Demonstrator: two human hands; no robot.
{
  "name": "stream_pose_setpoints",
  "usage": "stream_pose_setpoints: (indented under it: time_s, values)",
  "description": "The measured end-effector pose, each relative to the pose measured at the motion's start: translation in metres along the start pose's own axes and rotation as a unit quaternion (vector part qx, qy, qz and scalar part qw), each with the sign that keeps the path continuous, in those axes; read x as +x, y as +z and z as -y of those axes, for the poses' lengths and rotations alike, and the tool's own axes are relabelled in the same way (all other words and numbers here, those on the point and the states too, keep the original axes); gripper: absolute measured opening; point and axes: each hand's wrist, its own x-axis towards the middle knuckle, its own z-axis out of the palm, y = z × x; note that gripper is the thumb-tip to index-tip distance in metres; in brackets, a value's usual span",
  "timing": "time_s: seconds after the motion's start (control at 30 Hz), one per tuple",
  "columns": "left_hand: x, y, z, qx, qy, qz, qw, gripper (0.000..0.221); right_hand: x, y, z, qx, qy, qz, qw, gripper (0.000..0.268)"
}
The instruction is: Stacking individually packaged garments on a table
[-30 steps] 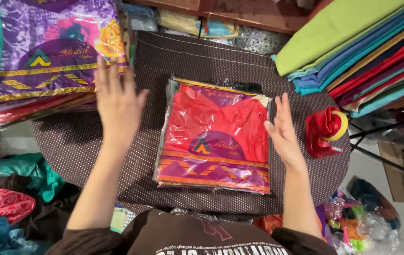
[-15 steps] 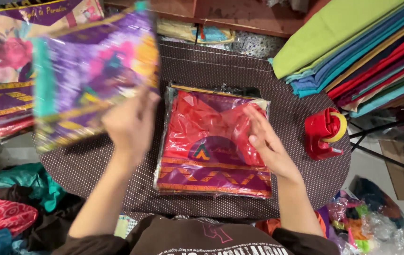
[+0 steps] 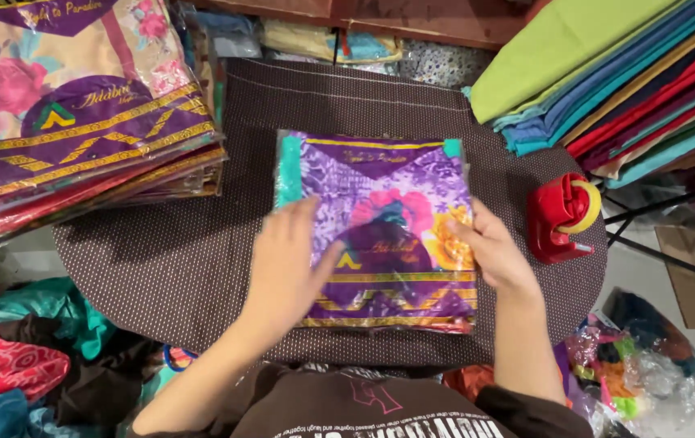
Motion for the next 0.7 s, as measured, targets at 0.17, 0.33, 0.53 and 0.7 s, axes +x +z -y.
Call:
stream_pose_setpoints:
  time_s: [0.17, 0.33, 0.53, 0.7]
  values:
    - [0.007, 0.009, 0.022, 0.059, -0.119, 0.004, 0.991, 0.057, -0.011, -0.017, 0.000, -0.105, -0.085, -0.047, 0.990, 0.047]
    - [0.018, 0.009, 0.028, -0.052, -0.144, -0.002, 0.988, 0.057, -0.016, -0.032, -0.005, -0.186, -0.096, -0.095, 0.973, 0.047]
    - [0.023, 0.020, 0.055, -0.065, -0.148, -0.027, 0.986, 0.054, -0.018, -0.022, -0.009, -0.324, -0.049, -0.118, 0.937, 0.064]
    - [0.018, 0.021, 0.069, -0.094, -0.177, -0.014, 0.980, 0.056, -0.016, -0.023, -0.004, -0.443, -0.053, -0.116, 0.887, 0.069]
